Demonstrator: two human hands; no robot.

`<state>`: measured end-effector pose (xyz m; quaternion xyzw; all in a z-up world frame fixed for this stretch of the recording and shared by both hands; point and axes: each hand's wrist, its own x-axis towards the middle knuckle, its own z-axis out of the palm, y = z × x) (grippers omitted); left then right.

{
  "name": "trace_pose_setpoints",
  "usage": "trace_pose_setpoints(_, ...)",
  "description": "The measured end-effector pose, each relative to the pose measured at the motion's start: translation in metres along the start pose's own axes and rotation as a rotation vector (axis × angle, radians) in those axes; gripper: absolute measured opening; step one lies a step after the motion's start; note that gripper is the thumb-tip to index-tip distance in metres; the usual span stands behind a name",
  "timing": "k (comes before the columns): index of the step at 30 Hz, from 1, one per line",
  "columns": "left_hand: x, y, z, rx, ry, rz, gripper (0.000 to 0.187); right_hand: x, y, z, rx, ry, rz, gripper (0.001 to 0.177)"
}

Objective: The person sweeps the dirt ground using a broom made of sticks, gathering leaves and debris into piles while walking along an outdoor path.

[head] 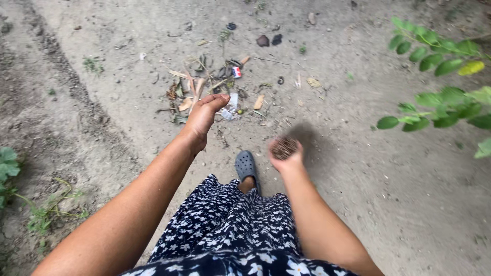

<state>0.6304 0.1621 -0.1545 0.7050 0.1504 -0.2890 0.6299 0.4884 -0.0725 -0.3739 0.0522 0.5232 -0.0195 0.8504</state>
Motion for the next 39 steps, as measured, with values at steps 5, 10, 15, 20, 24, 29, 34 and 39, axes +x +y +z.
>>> trace_pose_setpoints(5,0.026,0.015,-0.025,-0.022,0.011,0.004,0.04,-0.046,0.075,0.115,-0.082,-0.171,0.495,0.066)
trace_pose_setpoints(10,0.047,0.018,-0.033,-0.069,-0.009,0.014,0.039,-0.115,-0.008,0.091,-0.344,-0.611,0.522,0.052)
trace_pose_setpoints(15,0.051,0.018,-0.052,-0.085,0.042,-0.037,0.04,-0.109,-0.13,0.011,-0.094,-0.07,-0.128,0.055)
trace_pose_setpoints(20,0.046,0.018,-0.074,-0.11,0.092,-0.042,0.041,0.006,-0.206,0.036,-0.249,0.18,-0.257,0.041)
trace_pose_setpoints(24,0.051,0.028,-0.079,-0.103,0.105,-0.029,0.041,0.061,-0.079,0.14,-0.271,0.069,-0.168,0.047)
trace_pose_setpoints(29,0.073,0.043,-0.064,-0.105,0.049,0.02,0.041,0.001,0.007,0.224,-0.122,-0.182,0.303,0.061)
trace_pose_setpoints(34,0.086,0.051,-0.043,-0.124,0.021,0.038,0.039,-0.054,-0.066,0.195,-0.253,-0.34,0.253,0.063)
trace_pose_setpoints(39,0.085,0.054,-0.032,-0.16,0.069,0.004,0.038,-0.043,-0.205,0.137,-0.132,-0.202,-0.223,0.044)
